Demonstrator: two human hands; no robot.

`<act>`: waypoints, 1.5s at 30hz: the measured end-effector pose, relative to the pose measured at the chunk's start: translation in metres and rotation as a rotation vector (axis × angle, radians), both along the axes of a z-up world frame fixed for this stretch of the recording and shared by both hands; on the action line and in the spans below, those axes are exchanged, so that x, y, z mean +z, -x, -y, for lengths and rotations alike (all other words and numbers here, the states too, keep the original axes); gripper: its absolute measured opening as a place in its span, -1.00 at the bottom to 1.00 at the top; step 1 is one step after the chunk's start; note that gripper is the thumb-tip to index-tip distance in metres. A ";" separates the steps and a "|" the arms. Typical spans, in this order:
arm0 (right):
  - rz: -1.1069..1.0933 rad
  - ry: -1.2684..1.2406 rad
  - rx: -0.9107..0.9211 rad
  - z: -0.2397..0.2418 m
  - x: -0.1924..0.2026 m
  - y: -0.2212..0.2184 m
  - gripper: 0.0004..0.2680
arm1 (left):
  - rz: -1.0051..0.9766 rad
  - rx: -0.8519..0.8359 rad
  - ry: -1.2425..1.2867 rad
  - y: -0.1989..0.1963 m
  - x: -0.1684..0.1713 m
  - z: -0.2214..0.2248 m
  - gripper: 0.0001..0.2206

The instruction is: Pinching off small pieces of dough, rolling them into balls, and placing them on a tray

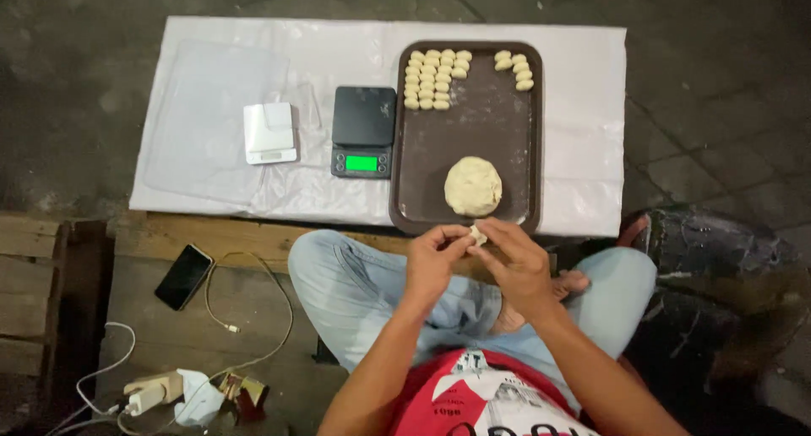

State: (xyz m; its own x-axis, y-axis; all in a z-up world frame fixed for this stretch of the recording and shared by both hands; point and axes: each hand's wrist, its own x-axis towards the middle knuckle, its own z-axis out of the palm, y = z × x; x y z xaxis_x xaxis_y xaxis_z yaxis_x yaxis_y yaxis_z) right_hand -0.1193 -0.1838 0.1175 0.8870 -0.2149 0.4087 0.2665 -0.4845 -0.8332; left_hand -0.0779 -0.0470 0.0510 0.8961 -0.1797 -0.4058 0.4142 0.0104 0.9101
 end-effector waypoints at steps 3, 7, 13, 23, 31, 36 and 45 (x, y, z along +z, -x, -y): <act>-0.057 -0.016 0.074 0.011 -0.016 0.003 -0.70 | -0.074 0.090 0.282 0.007 0.017 -0.006 -0.81; -0.142 -0.204 0.102 0.012 -0.012 0.005 -0.79 | 0.307 0.027 0.132 0.010 0.038 -0.015 -0.77; -0.316 -0.627 0.006 0.017 -0.027 0.011 -0.80 | 0.253 0.002 0.181 0.014 0.033 -0.010 -0.79; -0.393 -0.770 0.192 0.019 -0.015 0.008 -0.80 | -0.600 0.027 0.696 0.026 -0.025 -0.011 -0.89; -0.390 -0.655 0.047 0.027 -0.035 0.006 -0.84 | -0.302 0.083 0.431 0.016 0.025 -0.006 -0.73; -0.714 -1.134 0.080 0.042 -0.051 0.010 -0.85 | -0.413 0.069 0.602 0.022 0.000 -0.003 -0.71; -0.587 -0.962 0.075 0.022 -0.049 0.003 -0.70 | -0.311 0.102 0.302 0.025 0.051 -0.004 -0.77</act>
